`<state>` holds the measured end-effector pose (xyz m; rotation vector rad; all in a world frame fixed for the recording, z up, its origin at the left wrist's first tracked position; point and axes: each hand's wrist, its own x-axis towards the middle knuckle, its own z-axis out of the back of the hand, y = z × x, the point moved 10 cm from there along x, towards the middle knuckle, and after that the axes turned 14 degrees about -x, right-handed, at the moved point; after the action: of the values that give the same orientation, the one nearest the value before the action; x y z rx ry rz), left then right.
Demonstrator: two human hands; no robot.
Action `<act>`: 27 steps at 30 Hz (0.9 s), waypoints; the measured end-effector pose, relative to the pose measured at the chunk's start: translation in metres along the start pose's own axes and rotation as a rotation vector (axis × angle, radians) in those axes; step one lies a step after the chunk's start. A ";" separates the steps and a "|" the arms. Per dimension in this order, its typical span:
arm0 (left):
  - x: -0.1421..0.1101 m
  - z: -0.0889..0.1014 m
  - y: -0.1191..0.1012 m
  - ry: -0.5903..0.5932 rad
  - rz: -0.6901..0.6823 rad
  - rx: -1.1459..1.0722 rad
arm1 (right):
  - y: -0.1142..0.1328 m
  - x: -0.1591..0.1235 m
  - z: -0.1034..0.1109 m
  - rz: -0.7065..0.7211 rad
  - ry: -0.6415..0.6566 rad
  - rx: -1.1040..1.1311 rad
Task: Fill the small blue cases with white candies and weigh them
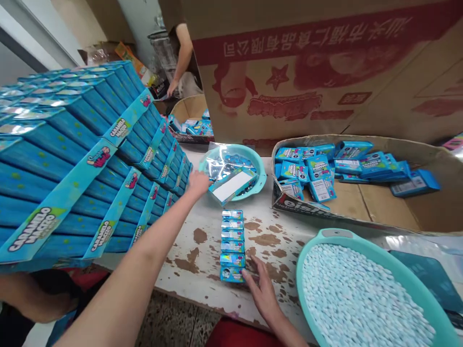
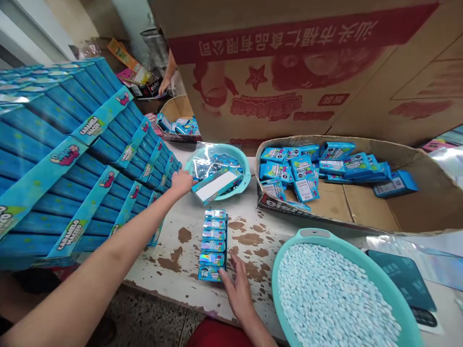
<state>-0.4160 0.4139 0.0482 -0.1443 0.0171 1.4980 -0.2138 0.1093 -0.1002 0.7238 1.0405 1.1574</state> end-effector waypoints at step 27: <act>-0.317 -0.027 -0.104 -0.171 -0.432 -0.896 | 0.054 -0.054 -0.009 -0.470 0.427 0.697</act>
<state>-0.3340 0.0895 0.0619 -0.6908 -0.7827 0.9893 -0.2452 0.0717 -0.0414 0.7144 1.9050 0.5286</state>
